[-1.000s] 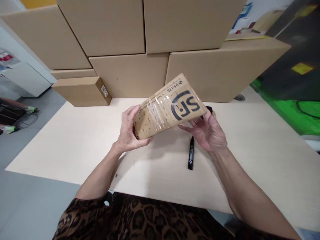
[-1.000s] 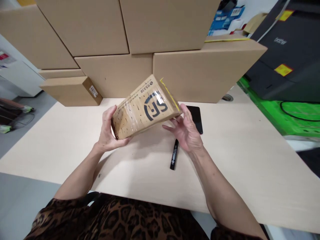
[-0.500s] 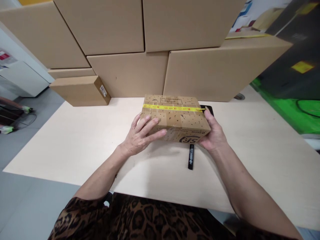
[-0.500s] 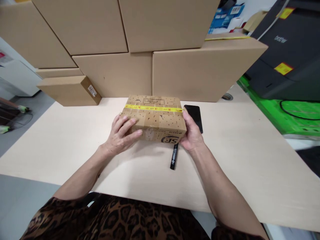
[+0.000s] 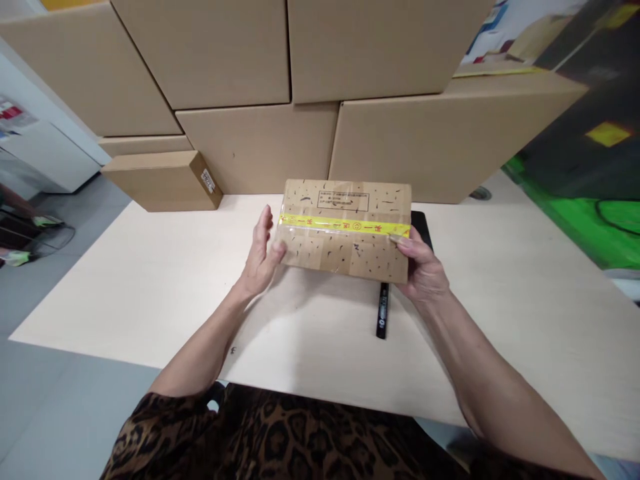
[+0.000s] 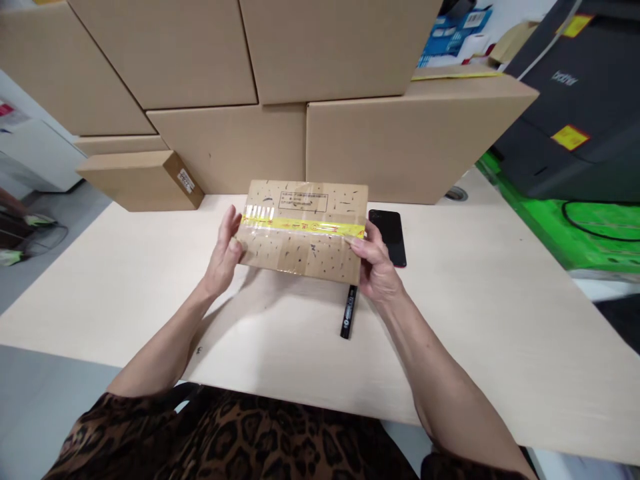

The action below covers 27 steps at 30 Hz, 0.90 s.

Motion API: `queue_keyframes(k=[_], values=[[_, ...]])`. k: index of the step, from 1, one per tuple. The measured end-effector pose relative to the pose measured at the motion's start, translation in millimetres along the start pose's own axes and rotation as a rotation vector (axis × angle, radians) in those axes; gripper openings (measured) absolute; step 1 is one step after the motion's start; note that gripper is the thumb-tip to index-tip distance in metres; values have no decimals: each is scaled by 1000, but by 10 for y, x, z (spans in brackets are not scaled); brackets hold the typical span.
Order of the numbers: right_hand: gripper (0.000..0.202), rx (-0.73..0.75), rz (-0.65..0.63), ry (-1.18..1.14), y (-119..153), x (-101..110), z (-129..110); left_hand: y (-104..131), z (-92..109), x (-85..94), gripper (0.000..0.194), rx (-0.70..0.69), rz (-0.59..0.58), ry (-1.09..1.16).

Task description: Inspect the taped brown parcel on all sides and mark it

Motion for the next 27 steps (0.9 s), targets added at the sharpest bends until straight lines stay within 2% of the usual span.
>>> queue_keyframes(k=[3,4,6,11,16,22,27], values=[[66,66,-15,0,31,-36,-21,1,-42,-121,83,268,-190,323],[67,76,-28,0,37,-48,-26,5,-32,-152,83,317,-223,392],[67,73,-67,-3,41,-73,-27,0,5,-165,88,368,-206,463],[67,51,-148,28,27,-91,27,-44,120,-77,89,351,-94,483],[68,21,-12,41,-35,91,118,-58,128,17,83,317,-162,392],[86,38,-79,72,-39,103,29,-85,126,69,87,253,-216,407],[83,52,-68,50,8,38,21,-95,96,62,88,255,-172,428]])
Point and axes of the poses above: each hand's wrist, its own y-axis away from the middle knuckle, its own x-axis out of the back of the hand, z = x × y, the point moved 5 cm from there along -y, towards the middle knuckle, and after that the axes turned 4 degrees about x, right-handed, at the moved point
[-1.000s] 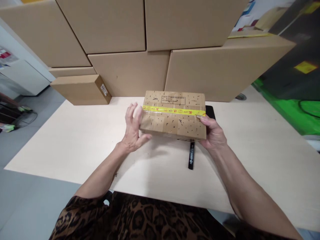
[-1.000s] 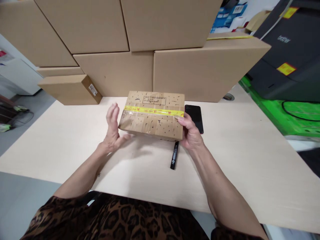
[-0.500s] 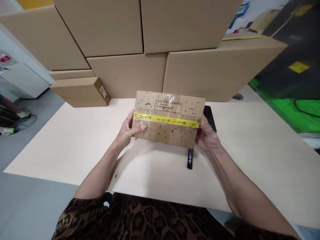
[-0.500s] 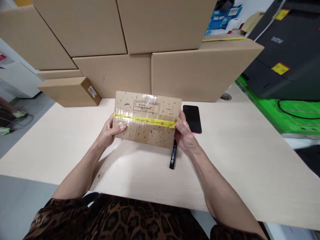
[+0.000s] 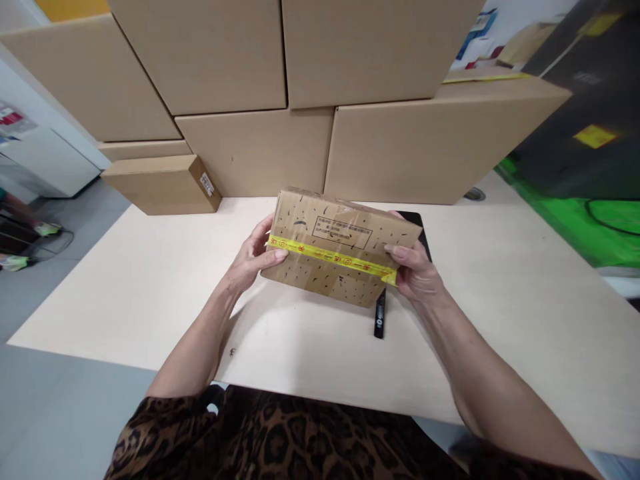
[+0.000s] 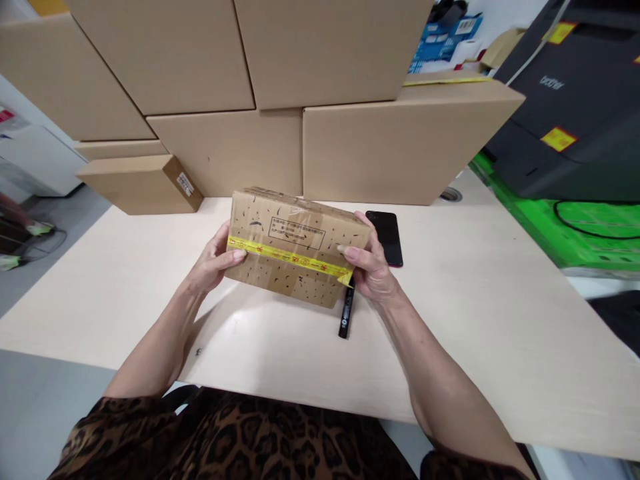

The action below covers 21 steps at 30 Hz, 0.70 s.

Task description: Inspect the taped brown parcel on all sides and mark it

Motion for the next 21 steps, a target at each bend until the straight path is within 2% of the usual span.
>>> queue_keyframes(k=[3,9,14,21], values=[[83,28,-11,9,20,-29,0,-8,-25,-9,89,-26,-20,-8],[105,154,-115,85,59,-106,-155,-5,-102,-42,106,57,-86,-17],[117,169,-180,123,81,-115,-196,-15,2,-53,123,-87,-63,-58],[140,207,-164,271,39,-78,-204,27,80,90,138,-262,-22,-347]])
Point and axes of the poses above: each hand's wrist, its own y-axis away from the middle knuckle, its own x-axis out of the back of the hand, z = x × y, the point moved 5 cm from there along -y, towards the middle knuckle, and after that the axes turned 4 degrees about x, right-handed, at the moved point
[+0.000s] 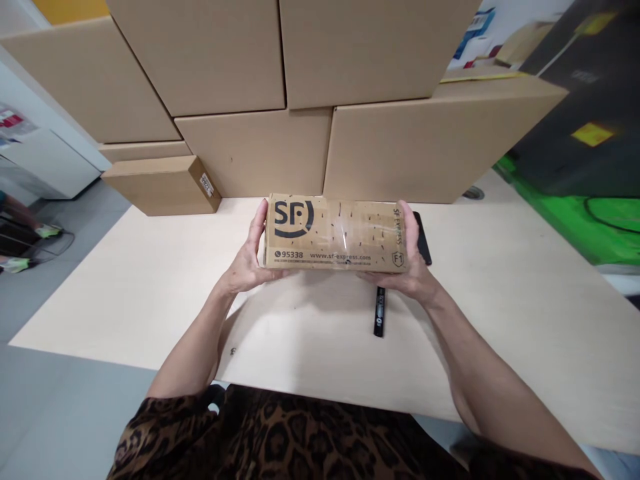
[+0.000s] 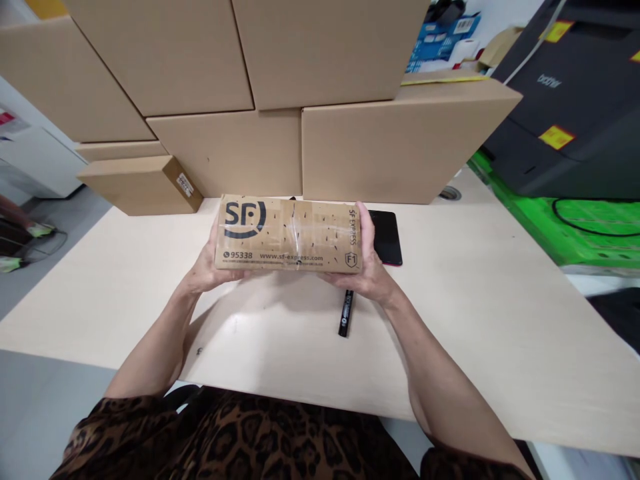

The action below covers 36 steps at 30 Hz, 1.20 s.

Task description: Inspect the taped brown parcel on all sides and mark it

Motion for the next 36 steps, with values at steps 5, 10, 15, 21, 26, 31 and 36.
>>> queue_keyframes(k=[5,10,15,21,26,31,36], values=[[133,-16,-1,-79,9,-11,104,0,13,22,141,-26,24,30],[127,-44,90,-207,65,-119,132,-9,-32,-2,115,12,26,168],[114,-157,311,-262,58,-100,170,-28,-183,50,110,144,145,263],[59,-350,392,-356,9,-99,257,-41,-180,-64,107,323,172,318],[60,-430,316,-335,1,-116,266,-21,-61,-108,97,383,208,445],[64,-432,157,-218,-7,-163,286,-3,-83,-126,87,463,161,501],[74,-513,131,-116,-7,-120,398,3,-136,-158,96,594,167,551]])
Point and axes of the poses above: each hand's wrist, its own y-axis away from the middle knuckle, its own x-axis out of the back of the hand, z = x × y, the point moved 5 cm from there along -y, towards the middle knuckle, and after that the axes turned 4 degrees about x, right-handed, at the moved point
